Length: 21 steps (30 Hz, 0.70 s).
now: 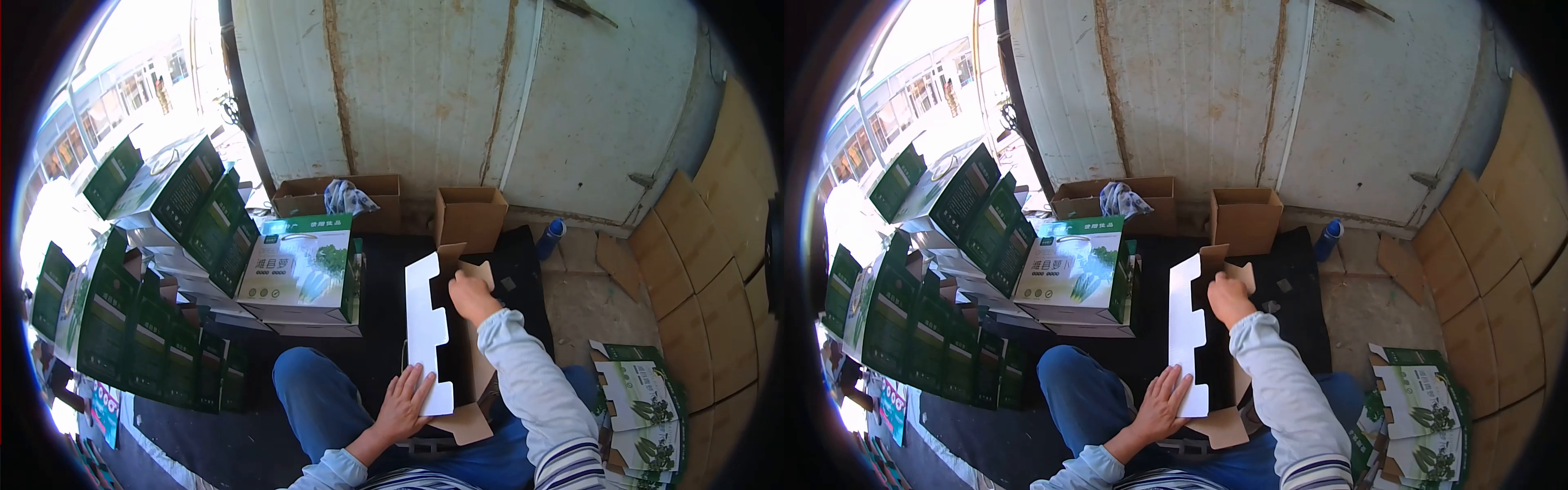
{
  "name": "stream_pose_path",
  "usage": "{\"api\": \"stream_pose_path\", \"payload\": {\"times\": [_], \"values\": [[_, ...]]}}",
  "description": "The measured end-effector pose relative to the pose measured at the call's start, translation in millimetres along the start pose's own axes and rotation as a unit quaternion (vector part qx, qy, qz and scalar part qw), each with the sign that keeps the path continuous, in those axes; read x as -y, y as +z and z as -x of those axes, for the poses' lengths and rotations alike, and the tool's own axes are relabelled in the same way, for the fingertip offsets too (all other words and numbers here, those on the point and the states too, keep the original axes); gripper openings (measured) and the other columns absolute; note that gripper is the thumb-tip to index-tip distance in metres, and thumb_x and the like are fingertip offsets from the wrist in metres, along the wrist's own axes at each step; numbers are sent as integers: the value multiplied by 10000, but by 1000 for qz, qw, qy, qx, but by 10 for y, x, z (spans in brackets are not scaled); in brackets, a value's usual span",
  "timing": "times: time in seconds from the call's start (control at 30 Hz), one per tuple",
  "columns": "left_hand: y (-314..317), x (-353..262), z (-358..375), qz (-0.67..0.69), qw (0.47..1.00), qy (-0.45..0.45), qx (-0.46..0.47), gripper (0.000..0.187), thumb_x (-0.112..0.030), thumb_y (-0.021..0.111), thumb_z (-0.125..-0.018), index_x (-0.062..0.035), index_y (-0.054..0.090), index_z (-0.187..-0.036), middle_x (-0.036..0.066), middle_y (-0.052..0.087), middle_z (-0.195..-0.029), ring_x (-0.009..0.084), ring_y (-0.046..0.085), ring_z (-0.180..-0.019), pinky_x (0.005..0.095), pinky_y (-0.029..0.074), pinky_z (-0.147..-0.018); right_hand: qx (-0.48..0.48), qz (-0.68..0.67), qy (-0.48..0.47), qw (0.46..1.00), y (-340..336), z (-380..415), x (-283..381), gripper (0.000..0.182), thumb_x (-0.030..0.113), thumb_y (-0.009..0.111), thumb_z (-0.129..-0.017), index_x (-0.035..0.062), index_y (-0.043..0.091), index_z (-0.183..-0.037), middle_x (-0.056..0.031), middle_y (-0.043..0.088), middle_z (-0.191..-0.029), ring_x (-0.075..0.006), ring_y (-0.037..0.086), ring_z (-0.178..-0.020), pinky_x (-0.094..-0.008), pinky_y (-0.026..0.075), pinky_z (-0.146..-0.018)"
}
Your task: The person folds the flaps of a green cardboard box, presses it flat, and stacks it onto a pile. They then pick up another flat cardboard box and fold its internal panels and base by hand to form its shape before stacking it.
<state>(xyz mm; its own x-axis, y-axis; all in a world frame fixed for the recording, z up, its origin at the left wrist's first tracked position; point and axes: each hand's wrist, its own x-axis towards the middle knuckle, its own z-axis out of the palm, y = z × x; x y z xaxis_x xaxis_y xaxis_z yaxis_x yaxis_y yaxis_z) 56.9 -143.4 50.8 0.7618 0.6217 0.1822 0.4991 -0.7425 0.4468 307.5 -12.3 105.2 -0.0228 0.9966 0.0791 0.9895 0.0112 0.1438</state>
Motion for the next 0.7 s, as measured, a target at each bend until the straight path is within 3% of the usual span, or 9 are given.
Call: {"api": "stream_pose_path", "payload": {"times": [0.03, 0.13, 0.17, 0.3, 0.4, 0.43, 0.53, 0.6, 0.7], "values": [[-4, -11, 9, 1, 1000, -1, 6, 835, -339, 716, -730, -80, 325, -1421, 238, 262, -1453, 410, 264, -1345, 509, 243, -1077, 43, -57, 18, 997, -98, -77, -39, 208, 73, 512, -850, 3, 651, -989, -177, 587, -1077, -328, 627, -997, -437, 542, -736], [18, 20, 34, 3, 1000, 1, 14, 813, -387, 688, -762, -95, 321, -1426, 231, 255, -1461, 405, 246, -1357, 528, 219, -1080, 85, -114, 24, 989, -110, -279, -157, 310, 42, 479, -863, 23, 543, -1166, -180, 519, -1213, -348, 596, -1052, -454, 502, -860], [27, 21, 42, 4, 1000, 2, 10, 803, -402, 677, -772, -98, 323, -1425, 229, 255, -1462, 404, 245, -1358, 528, 215, -1082, 93, -146, 43, 984, -185, -285, -174, 473, 0, 442, -856, 79, 412, -1321, -145, 432, -1352, -357, 555, -1121, -447, 435, -969], [45, 54, 27, 6, 1000, -1, 1, 768, -491, 621, -804, -129, 344, -1422, 218, 284, -1449, 392, 262, -1351, 537, 209, -1079, 47, -257, 79, 962, -51, -474, -236, 606, -38, 403, -829, 97, 323, -1414, -117, 332, -1465, -344, 471, -1227, -430, 398, -1012], [-56, 34, -46, -9, 1000, -8, -3, 762, -548, 600, -800, -137, 385, -1404, 212, 326, -1422, 383, 300, -1325, 542, 221, -1068, 44, -300, 94, 948, 81, -505, -195, 590, -11, 382, -833, 75, 331, -1415, -150, 327, -1466, -337, 391, -1295, -391, 335, -1067], [-102, 25, -85, -16, 1000, -10, -5, 761, -568, 593, -798, -138, 401, -1396, 209, 343, -1411, 380, 315, -1315, 543, 225, -1065, -4, -285, 71, 956, 183, -486, -161, 471, 63, 412, -878, 42, 403, -1348, -172, 434, -1379, -355, 470, -1215, -423, 396, -1005], [-183, 22, -157, -36, 999, -3, 13, 739, -602, 570, -795, -123, 469, -1350, 204, 391, -1374, 368, 346, -1289, 542, 237, -1057, 8, -267, 6, 964, 108, -250, -88, 391, 140, 431, -902, 42, 456, -1280, -177, 511, -1280, -370, 510, -1151, -438, 420, -961], [-143, 65, -168, -70, 997, 5, 28, 693, -585, 555, -810, -109, 514, -1311, 206, 414, -1354, 356, 350, -1291, 541, 236, -1061, 61, -294, -24, 953, 77, 6, -71, 274, 204, 451, -910, 33, 546, -1102, -183, 589, -1120, -360, 558, -1054, -443, 444, -895], [-137, 122, -175, -76, 996, 15, 37, 636, -542, 529, -846, -98, 524, -1302, 216, 403, -1367, 359, 333, -1309, 526, 230, -1078, 122, -287, -80, 947, -115, 409, -32, 238, 222, 470, -903, 29, 586, -980, -162, 624, -996, -353, 584, -957, -450, 446, -863]]}}
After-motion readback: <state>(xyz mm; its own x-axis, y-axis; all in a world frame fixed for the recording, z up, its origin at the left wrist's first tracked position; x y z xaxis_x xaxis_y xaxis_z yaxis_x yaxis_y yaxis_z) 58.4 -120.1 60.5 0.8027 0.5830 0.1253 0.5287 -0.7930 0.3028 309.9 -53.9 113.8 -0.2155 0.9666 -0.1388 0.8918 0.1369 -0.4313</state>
